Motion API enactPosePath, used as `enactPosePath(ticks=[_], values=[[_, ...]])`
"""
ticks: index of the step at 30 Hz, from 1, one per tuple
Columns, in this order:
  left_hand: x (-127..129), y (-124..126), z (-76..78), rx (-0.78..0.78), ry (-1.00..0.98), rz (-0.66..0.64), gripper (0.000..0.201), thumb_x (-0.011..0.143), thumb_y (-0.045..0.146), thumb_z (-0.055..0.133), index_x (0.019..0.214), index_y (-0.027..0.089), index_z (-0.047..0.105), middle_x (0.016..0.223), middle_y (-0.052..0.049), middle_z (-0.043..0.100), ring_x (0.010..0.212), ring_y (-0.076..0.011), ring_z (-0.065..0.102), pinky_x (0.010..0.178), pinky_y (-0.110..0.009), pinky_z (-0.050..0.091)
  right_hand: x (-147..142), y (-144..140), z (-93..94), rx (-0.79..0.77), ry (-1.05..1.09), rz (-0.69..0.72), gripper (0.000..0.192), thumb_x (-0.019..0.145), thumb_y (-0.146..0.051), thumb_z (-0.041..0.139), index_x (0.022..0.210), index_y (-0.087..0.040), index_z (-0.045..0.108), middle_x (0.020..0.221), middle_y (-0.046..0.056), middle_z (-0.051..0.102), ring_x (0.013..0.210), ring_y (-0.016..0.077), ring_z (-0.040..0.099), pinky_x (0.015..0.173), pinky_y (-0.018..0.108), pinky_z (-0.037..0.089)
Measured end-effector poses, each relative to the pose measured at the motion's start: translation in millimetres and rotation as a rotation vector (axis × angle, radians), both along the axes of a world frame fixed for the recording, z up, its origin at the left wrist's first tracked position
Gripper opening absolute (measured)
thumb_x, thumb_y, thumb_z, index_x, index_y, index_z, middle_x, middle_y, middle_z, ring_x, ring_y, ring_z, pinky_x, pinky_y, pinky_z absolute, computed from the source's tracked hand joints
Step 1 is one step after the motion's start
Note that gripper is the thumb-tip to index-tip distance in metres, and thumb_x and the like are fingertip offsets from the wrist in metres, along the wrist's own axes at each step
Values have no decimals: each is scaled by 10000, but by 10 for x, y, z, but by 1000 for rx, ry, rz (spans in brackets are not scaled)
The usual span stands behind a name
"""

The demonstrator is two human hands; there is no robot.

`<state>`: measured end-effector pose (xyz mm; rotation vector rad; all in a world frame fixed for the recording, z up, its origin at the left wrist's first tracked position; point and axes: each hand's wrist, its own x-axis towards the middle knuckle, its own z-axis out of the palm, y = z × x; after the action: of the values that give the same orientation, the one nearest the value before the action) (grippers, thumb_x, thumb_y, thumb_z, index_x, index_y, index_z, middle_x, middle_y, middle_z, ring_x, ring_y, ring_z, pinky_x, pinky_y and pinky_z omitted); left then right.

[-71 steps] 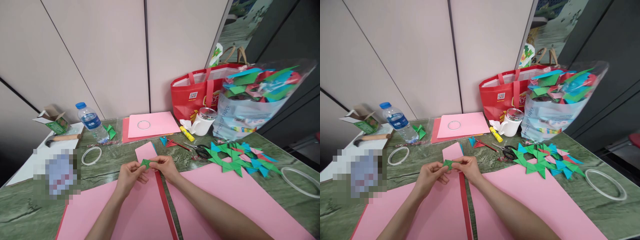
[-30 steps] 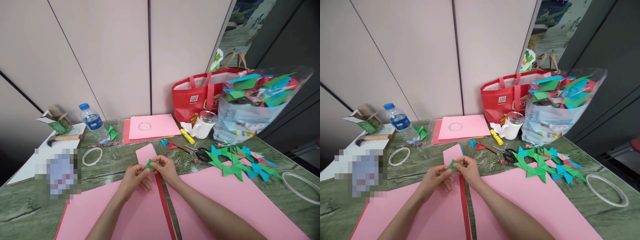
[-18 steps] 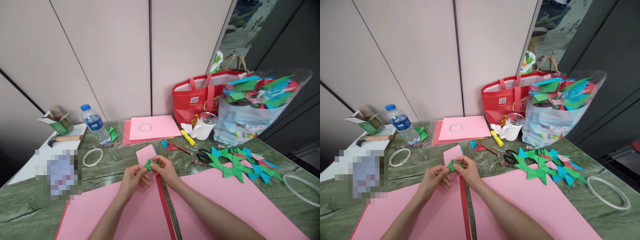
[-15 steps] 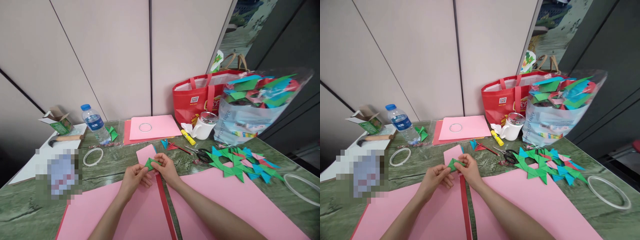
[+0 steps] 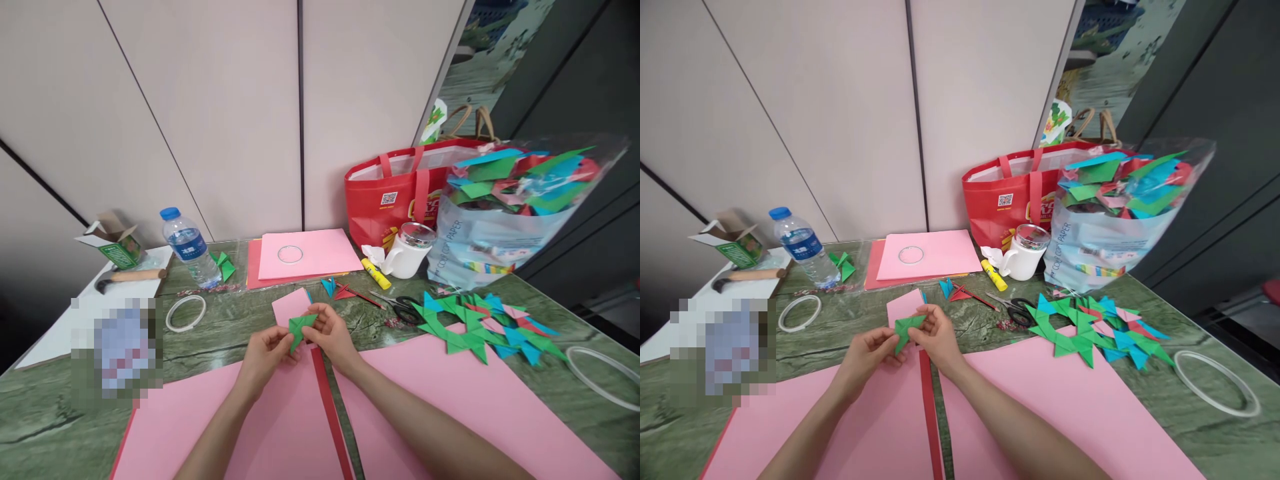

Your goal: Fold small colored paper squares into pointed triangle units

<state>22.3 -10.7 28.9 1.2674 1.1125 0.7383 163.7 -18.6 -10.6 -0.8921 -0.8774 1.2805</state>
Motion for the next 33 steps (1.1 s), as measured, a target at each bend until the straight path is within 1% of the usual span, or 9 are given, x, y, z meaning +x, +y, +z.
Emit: enactPosePath(ticks=[3, 7, 9, 13, 16, 21, 26, 29, 33], values=[[3, -10, 9, -4, -4, -17, 179, 667, 314, 609, 696, 137, 609, 593, -20, 639, 536, -144, 592, 527, -242, 475, 3, 2, -1, -20, 16, 7, 360, 602, -179, 669, 878, -205, 439, 671, -43, 564, 604, 102, 551, 556, 223, 463], [-2, -13, 1, 21, 37, -36, 200, 659, 319, 621, 602, 133, 577, 525, -5, 602, 475, -110, 536, 478, -211, 429, 5, -5, 16, -41, 2, 36, 461, 633, -201, 651, 1010, -226, 386, 638, -63, 556, 520, 88, 537, 495, 205, 440], [-5, -12, -6, 22, 66, -51, 221, 656, 329, 623, 579, 131, 562, 510, -8, 593, 445, -103, 511, 437, -204, 400, 2, -4, 15, -44, 1, 28, 472, 643, -215, 645, 1025, -236, 367, 624, -71, 547, 491, 84, 524, 467, 197, 429], [-6, -7, -4, 27, 64, -67, 227, 657, 355, 620, 660, 130, 589, 530, -7, 594, 443, -108, 511, 407, -200, 378, -7, -3, -11, -26, -62, 5, 275, 658, -248, 633, 862, -214, 451, 646, -46, 558, 519, 93, 519, 446, 190, 418], [-7, 0, 0, 53, 56, -12, 240, 665, 371, 608, 717, 136, 608, 518, 8, 582, 440, -104, 504, 406, -194, 370, -8, -14, -16, 10, -212, 21, 102, 701, -267, 584, 744, -181, 548, 663, -13, 562, 568, 107, 525, 478, 206, 427], [-14, 7, -11, 39, 26, 20, 224, 670, 361, 606, 654, 137, 595, 516, -6, 603, 466, -121, 536, 439, -203, 390, 0, -40, 19, 141, -335, 51, 133, 697, -205, 575, 822, -189, 616, 828, 24, 583, 726, 138, 546, 627, 249, 450], [-13, 16, -9, 9, 35, 23, 300, 701, 422, 556, 609, 136, 578, 513, -21, 610, 468, -129, 545, 444, -209, 389, -12, -52, 24, 135, -293, 69, 187, 691, -177, 571, 876, -193, 591, 796, 15, 569, 758, 139, 534, 678, 260, 446], [-8, 25, -15, 17, 28, 85, 304, 677, 431, 576, 627, 131, 589, 494, -4, 587, 434, -115, 514, 414, -201, 367, -26, -56, 10, 146, -253, 104, 196, 684, -188, 592, 879, -192, 583, 811, 18, 562, 771, 136, 526, 690, 259, 443], [-2, 27, -31, 2, -76, 196, 273, 612, 360, 659, 758, 140, 587, 604, 3, 614, 502, -114, 535, 474, -213, 414, -41, -60, -5, 147, -191, 147, 215, 669, -220, 624, 878, -205, 575, 816, 13, 561, 763, 137, 527, 693, 266, 445]])
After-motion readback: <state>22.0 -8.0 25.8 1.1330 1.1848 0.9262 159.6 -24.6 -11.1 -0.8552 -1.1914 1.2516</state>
